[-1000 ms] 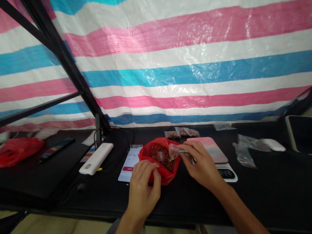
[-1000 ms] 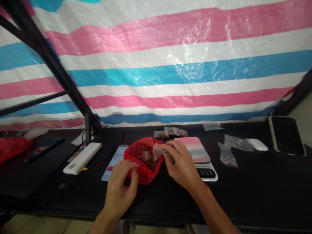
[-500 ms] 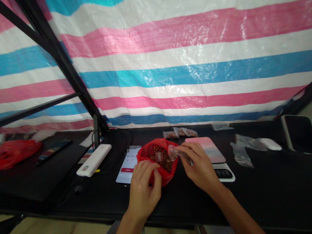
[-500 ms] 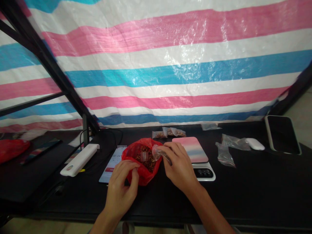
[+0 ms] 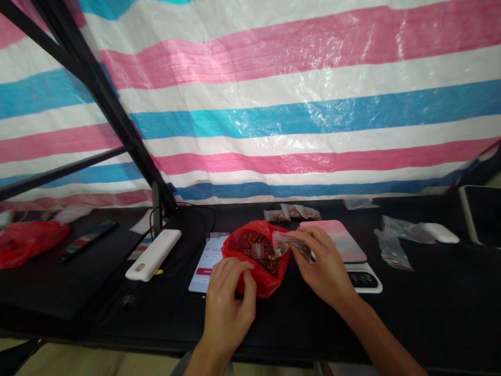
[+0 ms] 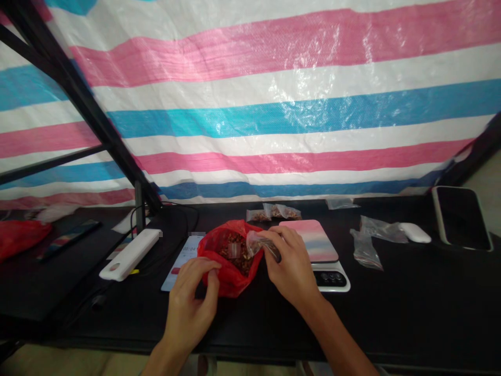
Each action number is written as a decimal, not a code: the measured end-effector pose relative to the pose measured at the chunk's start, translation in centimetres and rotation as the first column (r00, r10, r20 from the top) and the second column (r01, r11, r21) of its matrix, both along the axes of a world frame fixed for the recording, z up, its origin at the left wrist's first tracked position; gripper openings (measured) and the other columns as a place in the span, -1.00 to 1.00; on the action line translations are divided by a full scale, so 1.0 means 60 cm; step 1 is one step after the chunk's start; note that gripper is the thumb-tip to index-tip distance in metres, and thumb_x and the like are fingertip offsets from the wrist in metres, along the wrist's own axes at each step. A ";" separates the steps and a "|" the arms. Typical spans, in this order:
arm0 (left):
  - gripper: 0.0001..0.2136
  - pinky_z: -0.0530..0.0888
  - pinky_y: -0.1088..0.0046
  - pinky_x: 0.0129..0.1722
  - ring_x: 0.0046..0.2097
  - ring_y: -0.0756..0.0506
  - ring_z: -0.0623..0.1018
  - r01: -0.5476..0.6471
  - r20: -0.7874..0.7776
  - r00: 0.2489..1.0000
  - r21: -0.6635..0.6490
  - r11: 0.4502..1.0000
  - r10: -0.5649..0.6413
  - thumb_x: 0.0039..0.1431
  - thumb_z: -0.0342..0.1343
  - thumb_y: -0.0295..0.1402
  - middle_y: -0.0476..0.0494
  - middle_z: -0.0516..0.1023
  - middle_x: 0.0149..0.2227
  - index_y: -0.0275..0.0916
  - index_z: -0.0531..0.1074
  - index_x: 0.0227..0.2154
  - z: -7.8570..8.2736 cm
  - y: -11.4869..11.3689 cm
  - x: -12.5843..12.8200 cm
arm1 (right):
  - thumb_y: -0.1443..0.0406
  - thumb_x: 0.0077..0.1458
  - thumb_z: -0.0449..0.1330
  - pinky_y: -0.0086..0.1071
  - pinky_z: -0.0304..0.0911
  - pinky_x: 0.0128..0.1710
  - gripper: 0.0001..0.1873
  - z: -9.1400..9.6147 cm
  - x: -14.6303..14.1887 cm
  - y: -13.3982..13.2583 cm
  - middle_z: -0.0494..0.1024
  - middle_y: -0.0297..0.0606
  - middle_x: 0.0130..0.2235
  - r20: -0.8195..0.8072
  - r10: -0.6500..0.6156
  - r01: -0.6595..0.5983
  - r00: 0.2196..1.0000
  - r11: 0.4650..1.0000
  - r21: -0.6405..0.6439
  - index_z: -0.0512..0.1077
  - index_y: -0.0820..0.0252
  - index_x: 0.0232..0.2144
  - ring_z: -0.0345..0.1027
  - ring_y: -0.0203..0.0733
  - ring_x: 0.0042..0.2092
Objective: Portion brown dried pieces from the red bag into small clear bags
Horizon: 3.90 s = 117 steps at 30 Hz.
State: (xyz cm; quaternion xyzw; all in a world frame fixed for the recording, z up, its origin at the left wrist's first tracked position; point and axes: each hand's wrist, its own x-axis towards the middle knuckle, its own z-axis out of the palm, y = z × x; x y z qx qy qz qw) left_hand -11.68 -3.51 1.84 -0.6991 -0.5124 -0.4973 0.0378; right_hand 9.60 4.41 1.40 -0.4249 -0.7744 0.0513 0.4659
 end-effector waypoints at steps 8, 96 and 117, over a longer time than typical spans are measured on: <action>-0.83 0.47 0.31 -0.09 -0.15 -0.10 0.56 -0.006 0.003 1.000 0.002 1.000 0.006 0.31 0.04 -0.55 -0.06 0.60 -0.25 -0.16 0.47 -0.22 0.002 0.001 -0.001 | 0.31 0.23 0.22 -0.09 0.41 0.02 -0.80 0.012 0.009 0.006 0.58 -0.19 -0.09 -0.222 0.018 -0.032 0.975 0.998 -0.061 0.52 0.03 -0.09 0.47 -0.03 -0.01; -0.81 0.47 0.36 -0.13 -0.19 -0.07 0.55 0.038 0.039 0.998 0.114 0.993 -0.042 0.27 0.05 -0.61 -0.05 0.58 -0.28 -0.18 0.44 -0.23 0.008 -0.005 0.015 | 0.46 0.23 0.14 -0.03 0.37 0.01 -0.61 0.027 0.006 -0.036 0.55 -0.17 -0.05 0.236 0.095 -0.066 0.967 0.990 -0.126 0.46 0.03 0.05 0.39 0.03 0.00; -0.82 0.49 0.37 -0.18 -0.23 -0.08 0.55 0.077 0.025 0.996 0.106 0.991 -0.080 0.27 0.05 -0.60 -0.06 0.58 -0.31 -0.20 0.47 -0.26 0.008 0.000 0.035 | 0.15 0.10 0.25 0.19 0.23 0.11 -0.55 -0.030 0.169 0.027 0.61 -0.10 0.05 0.104 -0.297 0.308 0.949 0.945 -0.107 0.49 0.04 0.05 0.47 0.18 0.07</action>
